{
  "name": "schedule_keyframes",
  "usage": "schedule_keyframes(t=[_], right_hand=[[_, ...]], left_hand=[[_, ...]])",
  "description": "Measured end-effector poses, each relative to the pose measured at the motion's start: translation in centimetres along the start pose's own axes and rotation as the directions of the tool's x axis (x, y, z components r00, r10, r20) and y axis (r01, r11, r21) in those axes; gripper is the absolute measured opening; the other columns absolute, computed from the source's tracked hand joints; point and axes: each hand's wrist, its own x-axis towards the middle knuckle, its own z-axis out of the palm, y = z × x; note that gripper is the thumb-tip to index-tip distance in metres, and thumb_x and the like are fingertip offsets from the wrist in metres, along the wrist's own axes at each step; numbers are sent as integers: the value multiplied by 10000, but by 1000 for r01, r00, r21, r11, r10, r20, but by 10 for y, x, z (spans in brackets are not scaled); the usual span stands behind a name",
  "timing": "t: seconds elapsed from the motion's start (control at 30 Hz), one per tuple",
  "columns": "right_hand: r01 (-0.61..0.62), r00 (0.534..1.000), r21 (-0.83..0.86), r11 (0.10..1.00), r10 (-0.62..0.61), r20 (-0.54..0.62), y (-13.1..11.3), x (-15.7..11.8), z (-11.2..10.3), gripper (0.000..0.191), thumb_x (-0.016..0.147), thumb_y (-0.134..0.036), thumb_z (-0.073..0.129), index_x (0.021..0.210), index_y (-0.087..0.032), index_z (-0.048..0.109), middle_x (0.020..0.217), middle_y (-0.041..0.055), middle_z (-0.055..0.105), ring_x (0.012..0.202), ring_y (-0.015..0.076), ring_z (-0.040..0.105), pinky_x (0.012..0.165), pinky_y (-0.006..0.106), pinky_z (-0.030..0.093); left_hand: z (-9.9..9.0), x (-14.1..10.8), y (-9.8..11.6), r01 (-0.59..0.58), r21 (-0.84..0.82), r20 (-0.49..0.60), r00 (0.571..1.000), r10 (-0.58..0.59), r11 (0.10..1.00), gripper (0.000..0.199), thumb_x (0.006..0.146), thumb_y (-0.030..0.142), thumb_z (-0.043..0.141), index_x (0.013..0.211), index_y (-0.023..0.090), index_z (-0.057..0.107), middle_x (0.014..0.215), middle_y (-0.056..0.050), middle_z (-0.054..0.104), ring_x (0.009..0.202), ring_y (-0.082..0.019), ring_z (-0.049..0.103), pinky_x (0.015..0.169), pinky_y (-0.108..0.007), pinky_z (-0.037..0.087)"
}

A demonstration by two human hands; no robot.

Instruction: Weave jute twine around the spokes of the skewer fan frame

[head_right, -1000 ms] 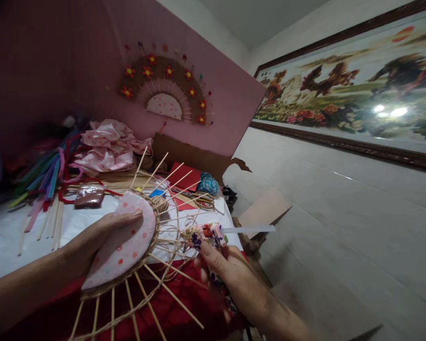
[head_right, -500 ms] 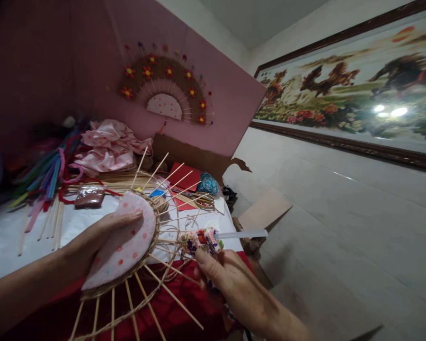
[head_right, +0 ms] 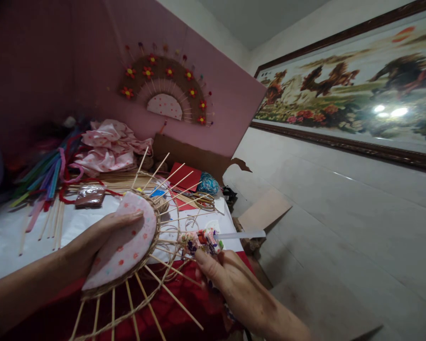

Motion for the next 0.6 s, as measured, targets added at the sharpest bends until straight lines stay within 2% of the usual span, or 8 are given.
schedule_keyframes(t=[0.2, 0.3, 0.43, 0.6], right_hand=[[-23, 1000, -63, 998, 23, 9, 1, 2, 0, 486, 804, -605, 359, 691, -165, 533, 644, -1, 472, 602, 110, 452, 540, 216, 365], [-59, 998, -47, 997, 60, 9, 0, 3, 0, 499, 799, -611, 361, 710, -158, 549, 607, -10, 468, 545, 97, 437, 501, 208, 343], [-46, 998, -10, 999, 47, 51, 1, 4, -2, 514, 804, -610, 350, 693, -149, 548, 552, -25, 449, 489, 84, 408, 473, 204, 321], [-10, 1000, -2, 1000, 10, 13, 0, 1, -4, 501, 806, -590, 378, 681, -145, 571, 613, -1, 505, 557, 97, 449, 523, 204, 360]], left_hand=[[-1, 1, 0, -10, 33, 19, 1000, 9, 999, 282, 680, 406, 620, 791, 148, 598, 618, -56, 660, 525, -183, 603, 493, -265, 448], [-2, 3, 0, -13, 53, 4, 1000, 13, 999, 295, 678, 413, 621, 816, 153, 595, 617, -53, 659, 520, -178, 597, 486, -259, 438], [-3, 3, -1, -16, 57, 14, 1000, 15, 998, 313, 676, 418, 621, 834, 150, 593, 643, -64, 668, 542, -186, 604, 498, -262, 440], [-2, 2, -1, -11, 33, 23, 1000, 10, 999, 307, 677, 423, 612, 803, 144, 595, 633, -73, 666, 534, -194, 604, 489, -268, 439]])
